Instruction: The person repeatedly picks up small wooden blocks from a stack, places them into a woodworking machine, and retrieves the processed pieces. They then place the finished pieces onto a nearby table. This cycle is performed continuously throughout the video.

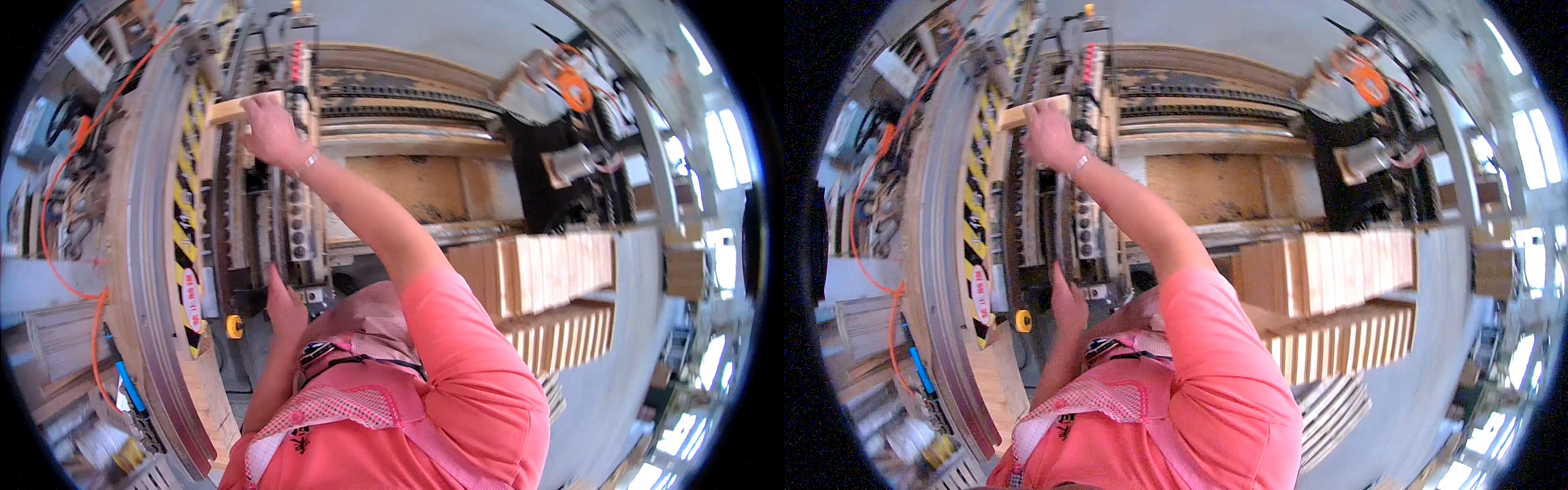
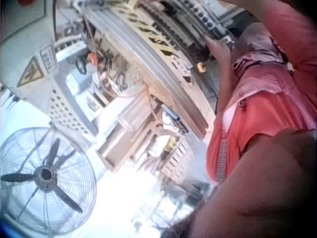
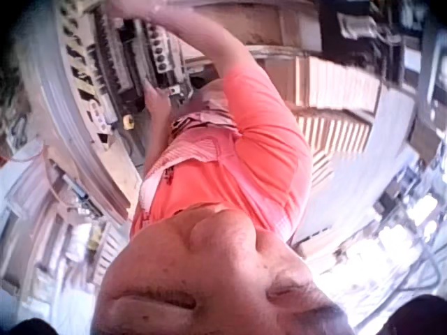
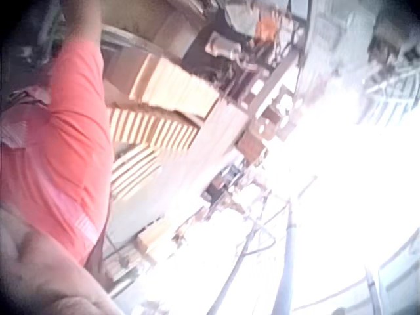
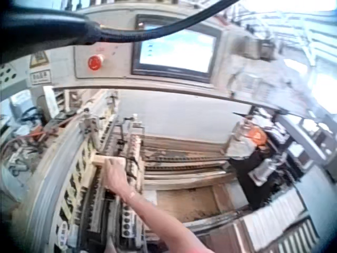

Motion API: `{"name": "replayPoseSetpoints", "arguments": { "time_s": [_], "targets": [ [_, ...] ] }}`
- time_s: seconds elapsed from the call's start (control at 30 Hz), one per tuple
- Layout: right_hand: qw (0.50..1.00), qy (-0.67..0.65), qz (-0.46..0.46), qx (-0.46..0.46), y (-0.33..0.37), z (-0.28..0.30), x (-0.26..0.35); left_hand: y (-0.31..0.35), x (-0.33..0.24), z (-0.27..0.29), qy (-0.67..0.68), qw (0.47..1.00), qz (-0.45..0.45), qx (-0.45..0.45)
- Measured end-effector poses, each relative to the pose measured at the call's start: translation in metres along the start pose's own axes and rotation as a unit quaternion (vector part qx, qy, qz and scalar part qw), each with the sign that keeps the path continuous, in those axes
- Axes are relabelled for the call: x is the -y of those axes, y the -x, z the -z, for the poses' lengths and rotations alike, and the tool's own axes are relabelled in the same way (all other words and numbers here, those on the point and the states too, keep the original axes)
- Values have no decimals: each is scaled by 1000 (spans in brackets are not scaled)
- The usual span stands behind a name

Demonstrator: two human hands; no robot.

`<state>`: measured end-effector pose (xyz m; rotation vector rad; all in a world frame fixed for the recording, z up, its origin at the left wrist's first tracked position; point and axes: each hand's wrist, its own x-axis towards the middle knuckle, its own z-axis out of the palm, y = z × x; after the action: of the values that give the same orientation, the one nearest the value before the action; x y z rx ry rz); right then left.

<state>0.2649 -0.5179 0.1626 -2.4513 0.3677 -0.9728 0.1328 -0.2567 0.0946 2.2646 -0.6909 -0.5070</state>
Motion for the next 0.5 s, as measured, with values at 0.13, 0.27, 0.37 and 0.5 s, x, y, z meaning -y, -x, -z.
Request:
{"name": "replayPoseSetpoints", "arguments": {
  "time_s": [0.13,0.27,0.37,0.5],
  "targets": [
    [994,-25,-89,-54,141,121,19,-1,10,-9,11,1000,-28,-5],
    [953,91,-257,-131,307,230,3,-8,33,-16,21,999,-45,-14],
    [868,217,-384,-228,414,316,17,-2,18,-12,6,1000,-21,-19],
    [745,424,-472,-206,558,408,20,-9,32,-15,12,998,-57,-31]
  ]
}}
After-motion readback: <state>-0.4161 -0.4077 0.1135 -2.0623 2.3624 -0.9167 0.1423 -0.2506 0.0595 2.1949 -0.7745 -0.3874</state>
